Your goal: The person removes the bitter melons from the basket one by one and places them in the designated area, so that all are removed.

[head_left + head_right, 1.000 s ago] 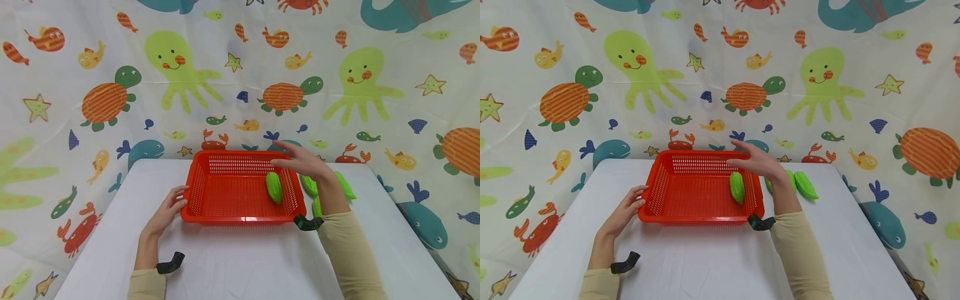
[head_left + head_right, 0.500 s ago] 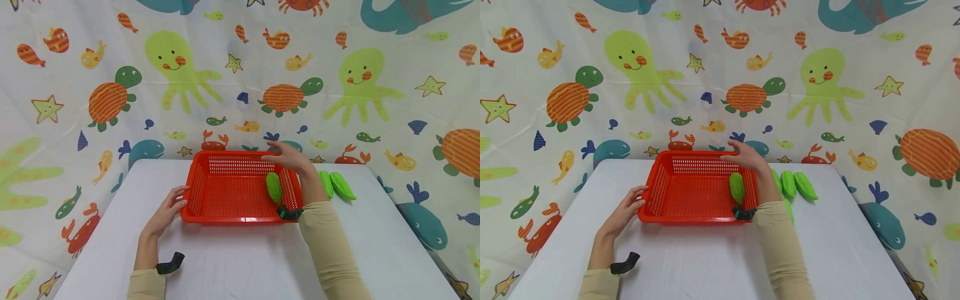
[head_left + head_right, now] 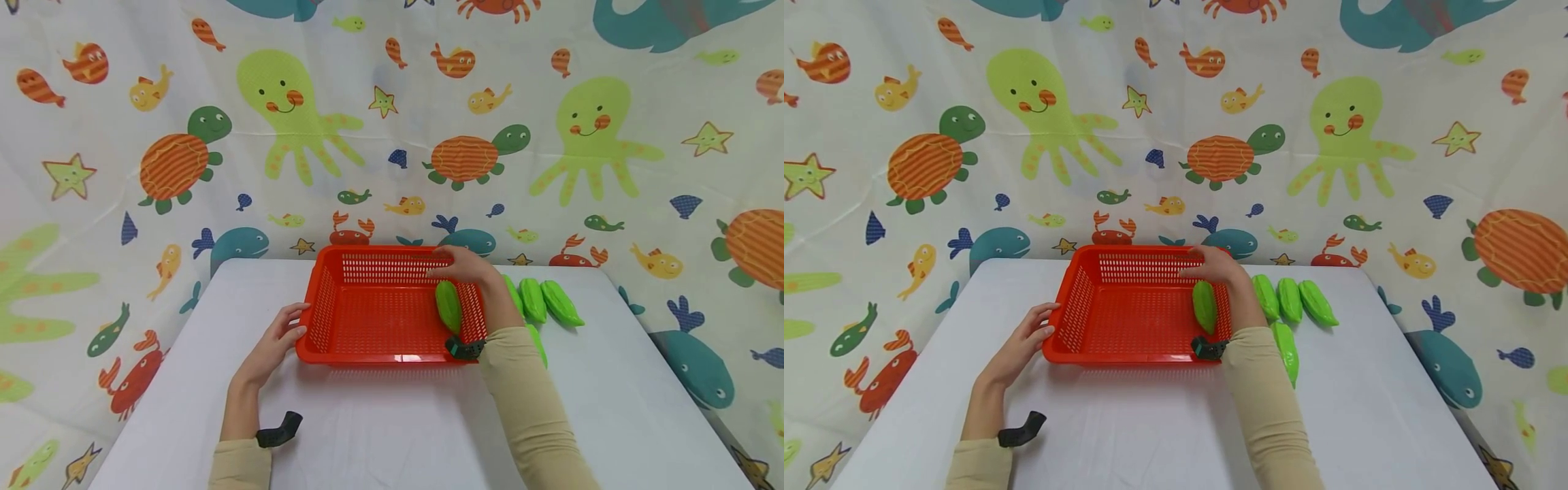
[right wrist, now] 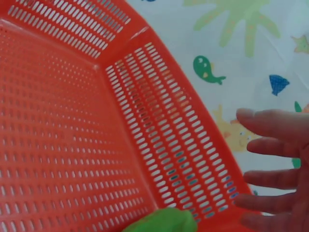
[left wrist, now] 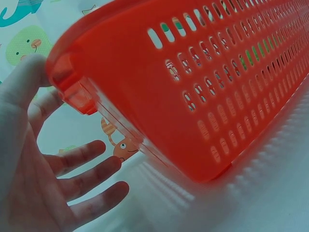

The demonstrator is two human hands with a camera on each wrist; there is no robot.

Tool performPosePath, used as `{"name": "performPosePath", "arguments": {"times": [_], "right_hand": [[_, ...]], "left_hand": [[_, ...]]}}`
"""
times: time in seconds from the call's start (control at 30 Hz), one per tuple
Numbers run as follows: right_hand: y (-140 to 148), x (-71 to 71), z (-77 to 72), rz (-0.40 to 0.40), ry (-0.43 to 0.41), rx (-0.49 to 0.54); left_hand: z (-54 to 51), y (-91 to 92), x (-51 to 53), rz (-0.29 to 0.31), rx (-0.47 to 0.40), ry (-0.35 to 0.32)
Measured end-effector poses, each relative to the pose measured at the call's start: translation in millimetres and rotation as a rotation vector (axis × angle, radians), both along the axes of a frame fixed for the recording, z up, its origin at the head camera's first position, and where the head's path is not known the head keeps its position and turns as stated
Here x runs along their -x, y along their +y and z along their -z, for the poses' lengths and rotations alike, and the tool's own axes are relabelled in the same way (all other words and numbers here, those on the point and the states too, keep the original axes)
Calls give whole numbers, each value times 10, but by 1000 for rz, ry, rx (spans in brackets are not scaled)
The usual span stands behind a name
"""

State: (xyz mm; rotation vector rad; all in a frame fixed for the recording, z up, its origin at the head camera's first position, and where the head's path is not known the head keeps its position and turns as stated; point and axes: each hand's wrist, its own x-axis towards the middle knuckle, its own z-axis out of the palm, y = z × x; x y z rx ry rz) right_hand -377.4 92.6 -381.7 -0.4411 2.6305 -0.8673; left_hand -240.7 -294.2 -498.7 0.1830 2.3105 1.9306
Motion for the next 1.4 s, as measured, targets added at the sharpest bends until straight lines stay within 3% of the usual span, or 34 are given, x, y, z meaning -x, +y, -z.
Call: {"name": "performPosePath", "arguments": {"times": [0.17, 0.63, 1.23, 1.4], "right_hand": [[29, 0, 62, -16, -36, -31], [51, -17, 212, 51, -123, -45], [78, -94, 194, 55, -312, -148], [62, -70, 205, 88, -382, -131]], "left_hand": [[10, 9, -6, 1, -5, 5], [18, 31, -35, 1, -10, 12], [37, 86, -106, -10, -3, 16], [43, 97, -140, -13, -1, 20]]}}
